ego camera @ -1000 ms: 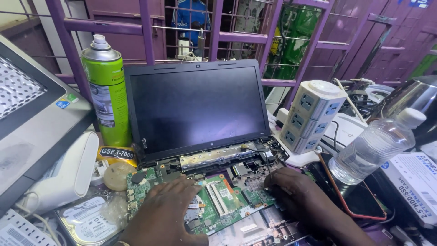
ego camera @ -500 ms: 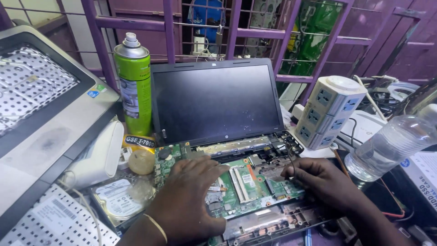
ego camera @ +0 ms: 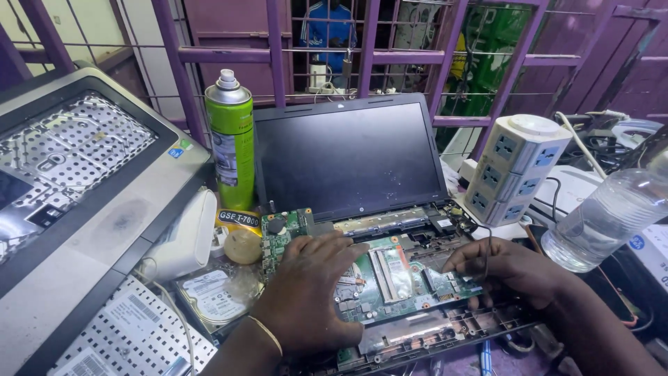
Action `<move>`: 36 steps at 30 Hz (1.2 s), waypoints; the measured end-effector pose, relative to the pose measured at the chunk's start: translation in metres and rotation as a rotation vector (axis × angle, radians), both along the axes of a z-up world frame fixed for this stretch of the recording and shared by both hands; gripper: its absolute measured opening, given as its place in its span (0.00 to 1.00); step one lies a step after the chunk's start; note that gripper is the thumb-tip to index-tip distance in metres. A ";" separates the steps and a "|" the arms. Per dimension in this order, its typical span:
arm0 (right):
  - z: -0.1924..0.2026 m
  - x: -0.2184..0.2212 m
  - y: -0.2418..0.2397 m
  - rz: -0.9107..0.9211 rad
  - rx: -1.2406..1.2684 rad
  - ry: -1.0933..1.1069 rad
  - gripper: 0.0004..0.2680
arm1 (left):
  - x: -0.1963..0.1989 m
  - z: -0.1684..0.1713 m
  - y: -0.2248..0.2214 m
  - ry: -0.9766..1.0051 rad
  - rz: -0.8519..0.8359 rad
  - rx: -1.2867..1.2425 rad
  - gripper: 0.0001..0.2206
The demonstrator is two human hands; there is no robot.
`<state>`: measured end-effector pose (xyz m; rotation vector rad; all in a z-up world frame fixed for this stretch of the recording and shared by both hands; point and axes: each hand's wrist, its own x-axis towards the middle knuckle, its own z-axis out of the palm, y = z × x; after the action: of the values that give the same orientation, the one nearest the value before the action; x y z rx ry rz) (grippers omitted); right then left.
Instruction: Reinstalling and aligning a motherboard within a laptop chassis while managing internal cables.
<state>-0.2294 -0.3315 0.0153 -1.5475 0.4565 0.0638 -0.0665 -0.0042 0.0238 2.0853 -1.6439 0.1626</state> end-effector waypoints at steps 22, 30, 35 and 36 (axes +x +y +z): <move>0.004 -0.023 0.003 0.239 -0.030 -0.398 0.16 | 0.007 0.000 0.006 0.060 0.006 -0.068 0.45; 0.000 -0.023 0.006 -0.072 -0.333 -0.205 0.18 | 0.003 0.009 0.014 0.250 -0.021 -0.025 0.39; -0.001 -0.018 0.011 0.051 -0.731 -0.473 0.13 | 0.005 0.027 0.021 0.419 -0.035 -0.075 0.33; 0.001 -0.018 0.016 0.061 -0.763 -0.598 0.13 | 0.009 0.027 0.021 0.465 -0.016 -0.118 0.34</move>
<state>-0.2473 -0.3150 0.0163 -2.2107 -0.0695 -0.5735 -0.0574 0.0171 0.0503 1.8456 -1.3331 -0.2128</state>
